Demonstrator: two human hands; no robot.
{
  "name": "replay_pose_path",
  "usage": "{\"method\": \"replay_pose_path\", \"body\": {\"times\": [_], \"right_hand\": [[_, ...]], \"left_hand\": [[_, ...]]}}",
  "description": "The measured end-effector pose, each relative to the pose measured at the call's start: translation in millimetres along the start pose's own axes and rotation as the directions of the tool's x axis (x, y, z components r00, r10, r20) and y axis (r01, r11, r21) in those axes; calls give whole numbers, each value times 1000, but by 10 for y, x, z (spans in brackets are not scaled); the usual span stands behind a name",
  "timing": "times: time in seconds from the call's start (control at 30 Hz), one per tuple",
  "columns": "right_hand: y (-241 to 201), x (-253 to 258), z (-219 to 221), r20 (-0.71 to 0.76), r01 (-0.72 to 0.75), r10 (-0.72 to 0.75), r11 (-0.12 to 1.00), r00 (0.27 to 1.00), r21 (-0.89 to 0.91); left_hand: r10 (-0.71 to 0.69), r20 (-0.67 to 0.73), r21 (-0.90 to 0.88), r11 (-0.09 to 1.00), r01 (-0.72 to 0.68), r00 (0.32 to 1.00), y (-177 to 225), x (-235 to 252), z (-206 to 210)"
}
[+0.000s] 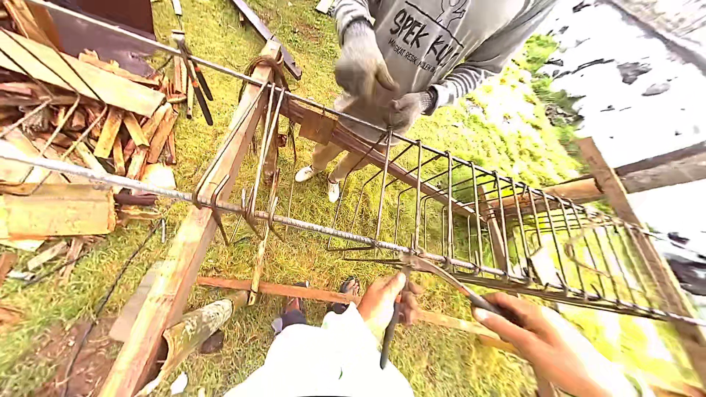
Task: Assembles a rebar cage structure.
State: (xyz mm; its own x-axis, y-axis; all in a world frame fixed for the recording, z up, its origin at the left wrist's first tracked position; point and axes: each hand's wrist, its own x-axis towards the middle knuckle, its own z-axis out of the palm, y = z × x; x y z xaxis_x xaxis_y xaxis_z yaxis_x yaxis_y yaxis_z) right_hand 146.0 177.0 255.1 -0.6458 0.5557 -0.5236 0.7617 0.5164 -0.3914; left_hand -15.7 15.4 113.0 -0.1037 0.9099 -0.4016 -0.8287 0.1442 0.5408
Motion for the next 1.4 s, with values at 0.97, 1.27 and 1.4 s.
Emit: {"method": "replay_pose_path", "body": {"times": [0.97, 1.27, 1.4], "right_hand": [[-1091, 385, 122, -1, 22, -35, 666, 999, -746], [-869, 254, 558, -66, -45, -41, 386, 997, -922], [-721, 402, 431, 273, -147, 288, 885, 918, -442]], "left_hand": [[-208, -186, -712, 702, 14, 960, 213, 170, 480], [-155, -82, -772, 635, 36, 984, 164, 239, 426], [-45, -93, -556, 831, -14, 995, -57, 391, 258]]}}
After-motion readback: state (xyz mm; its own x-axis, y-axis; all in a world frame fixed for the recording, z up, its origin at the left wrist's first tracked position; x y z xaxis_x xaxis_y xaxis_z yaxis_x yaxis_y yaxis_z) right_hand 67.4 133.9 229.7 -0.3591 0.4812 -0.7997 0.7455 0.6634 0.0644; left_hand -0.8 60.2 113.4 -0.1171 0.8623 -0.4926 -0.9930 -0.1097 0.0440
